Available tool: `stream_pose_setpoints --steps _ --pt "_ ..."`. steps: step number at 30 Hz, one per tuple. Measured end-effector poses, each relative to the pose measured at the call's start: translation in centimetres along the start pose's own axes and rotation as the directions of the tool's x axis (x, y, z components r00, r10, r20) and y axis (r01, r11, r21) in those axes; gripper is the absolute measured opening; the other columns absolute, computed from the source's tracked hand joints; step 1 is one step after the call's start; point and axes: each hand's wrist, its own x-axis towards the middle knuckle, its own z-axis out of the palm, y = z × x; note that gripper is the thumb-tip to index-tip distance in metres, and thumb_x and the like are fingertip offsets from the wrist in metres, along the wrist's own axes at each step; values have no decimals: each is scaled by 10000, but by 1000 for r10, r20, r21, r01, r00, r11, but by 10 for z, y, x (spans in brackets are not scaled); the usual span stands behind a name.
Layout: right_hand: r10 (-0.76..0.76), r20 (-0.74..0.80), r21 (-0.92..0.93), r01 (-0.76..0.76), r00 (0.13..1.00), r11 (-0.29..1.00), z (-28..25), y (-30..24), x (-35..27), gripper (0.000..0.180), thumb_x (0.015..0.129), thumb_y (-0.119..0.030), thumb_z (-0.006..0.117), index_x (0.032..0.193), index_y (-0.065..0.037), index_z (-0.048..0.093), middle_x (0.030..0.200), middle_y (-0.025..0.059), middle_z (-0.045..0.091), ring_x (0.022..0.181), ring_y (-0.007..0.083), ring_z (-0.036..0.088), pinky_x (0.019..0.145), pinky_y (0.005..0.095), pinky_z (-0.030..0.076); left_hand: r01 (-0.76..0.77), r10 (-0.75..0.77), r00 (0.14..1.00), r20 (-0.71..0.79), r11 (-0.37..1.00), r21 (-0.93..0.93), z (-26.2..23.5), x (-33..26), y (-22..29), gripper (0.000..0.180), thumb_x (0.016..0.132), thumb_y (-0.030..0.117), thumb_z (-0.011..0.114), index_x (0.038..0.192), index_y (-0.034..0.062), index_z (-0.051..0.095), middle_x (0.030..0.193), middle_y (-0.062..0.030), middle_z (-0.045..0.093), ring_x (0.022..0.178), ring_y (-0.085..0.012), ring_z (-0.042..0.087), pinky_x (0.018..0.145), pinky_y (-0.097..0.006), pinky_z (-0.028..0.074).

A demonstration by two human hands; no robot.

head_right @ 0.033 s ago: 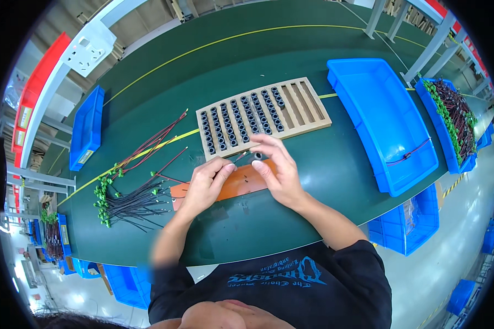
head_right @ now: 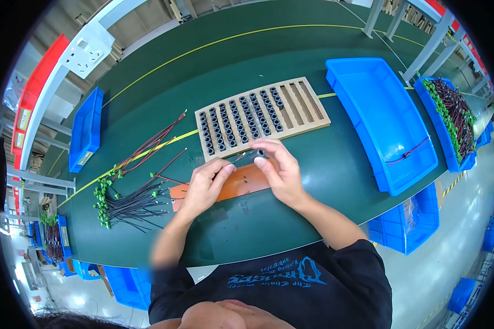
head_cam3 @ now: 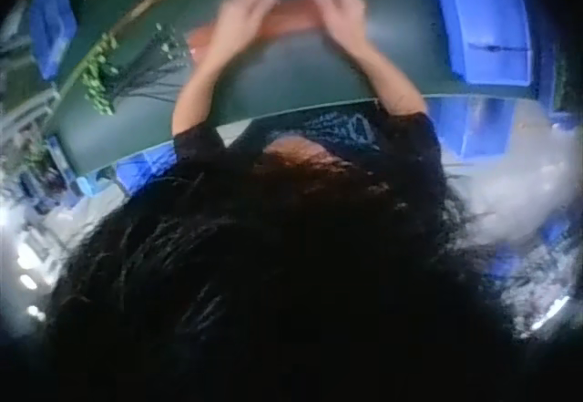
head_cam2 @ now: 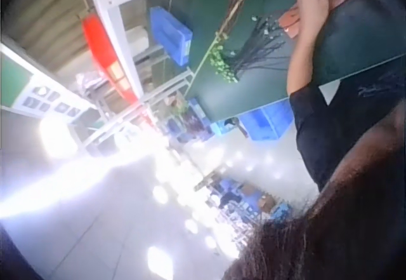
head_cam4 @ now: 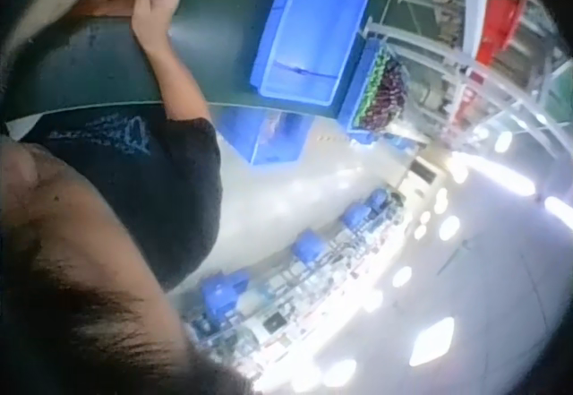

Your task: The person assembles wire harnesses by hand at a factory workstation. They pick up black wires with green connectors, insert them into a small cylindrical component, and place the finished units into a blue bin. The process is repetitive, involving picking, inserting, and placing actions.

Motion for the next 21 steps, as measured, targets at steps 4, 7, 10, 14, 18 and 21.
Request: stream_pose_setpoints --steps 4,7,10,14,18,21 --pt "83 -105 270 -52 991 962 3 -8 1 256 1096 -78 459 1341 -4 448 1435 202 606 1283 240 593 1087 372 471 17 -17 1000 10 999 -27 2 3 6 234 1044 183 619 1049 -32 712 949 -146 721 834 -251 687 776 -354 533" --pt "33 -51 92 -29 998 995 6 2 -7 247 1100 -84 454 1333 -3 447 1457 206 595 1231 229 615 1038 387 491 30 -30 1000 -4 999 -43 4 4 8 224 1044 172 617 1066 -33 704 951 -152 710 837 -268 685 773 -362 531" --pt "-3 39 -10 3 999 1000 7 -3 -8 257 1098 -92 471 1336 -1 435 1487 223 567 1237 251 617 1000 375 508 27 -27 1000 -2 998 -63 6 2 8 203 1044 147 608 1083 -37 685 943 -162 687 837 -303 680 768 -381 528" --pt "-8 -59 92 14 998 996 13 -5 -2 251 1079 -67 519 1318 8 506 1404 185 602 1217 213 623 1044 335 497 4 -5 1000 -7 998 -64 7 0 6 200 1042 142 612 1082 -40 684 933 -162 681 827 -309 675 763 -383 527" --pt "200 -120 361 -145 972 921 11 1 -5 277 1060 -62 577 1327 8 557 1257 124 657 1194 193 630 1064 348 496 5 -5 1000 6 998 -62 4 -1 9 198 1040 141 613 1074 -40 685 923 -160 673 820 -316 670 762 -384 525" --pt "269 -93 473 -196 959 859 13 -1 -2 260 1058 -48 572 1311 11 571 1206 126 686 1162 182 645 1041 349 514 -13 13 1000 -5 999 -49 8 -1 7 200 1038 145 627 1038 -35 714 905 -133 706 794 -242 667 742 -346 523"
